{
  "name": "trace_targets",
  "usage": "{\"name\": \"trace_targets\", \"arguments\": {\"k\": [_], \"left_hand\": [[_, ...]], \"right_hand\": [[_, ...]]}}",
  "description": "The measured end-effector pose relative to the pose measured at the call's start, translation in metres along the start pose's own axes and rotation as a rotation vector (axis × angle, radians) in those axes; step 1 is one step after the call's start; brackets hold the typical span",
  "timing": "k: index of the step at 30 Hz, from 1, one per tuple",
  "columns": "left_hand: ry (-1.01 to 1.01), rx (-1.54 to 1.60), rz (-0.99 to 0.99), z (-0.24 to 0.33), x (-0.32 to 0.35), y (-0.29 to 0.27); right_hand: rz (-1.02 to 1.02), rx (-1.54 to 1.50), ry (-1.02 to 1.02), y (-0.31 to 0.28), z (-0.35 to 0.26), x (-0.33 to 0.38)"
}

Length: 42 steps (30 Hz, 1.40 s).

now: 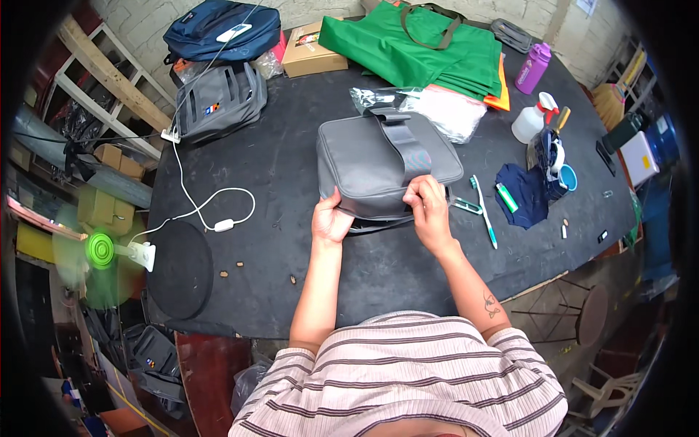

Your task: Inspecting, cleaning, and organizing the internal compartments and removable liners of a gray bag.

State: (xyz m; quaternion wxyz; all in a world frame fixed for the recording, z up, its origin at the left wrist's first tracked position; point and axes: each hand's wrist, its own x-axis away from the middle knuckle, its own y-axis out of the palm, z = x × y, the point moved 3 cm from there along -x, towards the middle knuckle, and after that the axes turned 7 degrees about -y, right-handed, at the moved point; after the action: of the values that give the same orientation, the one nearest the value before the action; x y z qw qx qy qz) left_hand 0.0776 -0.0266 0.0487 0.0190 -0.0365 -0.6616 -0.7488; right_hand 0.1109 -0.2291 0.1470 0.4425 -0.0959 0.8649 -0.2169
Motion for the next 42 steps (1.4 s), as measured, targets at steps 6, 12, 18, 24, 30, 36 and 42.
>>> {"name": "trace_targets", "arguments": {"k": [6,12,18,24,30,36,42], "left_hand": [[-0.007,0.047,-0.014,0.008,-0.006,-0.014],[-0.011,0.042,0.009,0.001,-0.004,-0.003],[0.028,0.02,0.086,0.01,0.0,-0.018],[0.89,-1.064,0.69,0.004,0.022,0.024],[0.727,-1.789,0.374,-0.053,0.052,0.072],[0.891,-1.705,0.409,-0.051,0.051,0.058],[0.931,-1.487,0.398,-0.059,0.051,0.052]], "right_hand": [[-0.023,-0.297,0.261,0.004,0.016,0.009],[0.065,0.174,-0.172,0.007,0.002,0.011],[-0.157,-0.127,-0.012,0.007,-0.006,0.003],[-0.111,-0.372,0.3,0.024,0.004,0.01],[-0.071,-0.423,0.3,0.056,-0.006,0.015],[-0.306,-0.501,0.104,0.022,-0.022,0.013],[0.073,0.279,0.304,-0.069,0.058,0.05]]}}
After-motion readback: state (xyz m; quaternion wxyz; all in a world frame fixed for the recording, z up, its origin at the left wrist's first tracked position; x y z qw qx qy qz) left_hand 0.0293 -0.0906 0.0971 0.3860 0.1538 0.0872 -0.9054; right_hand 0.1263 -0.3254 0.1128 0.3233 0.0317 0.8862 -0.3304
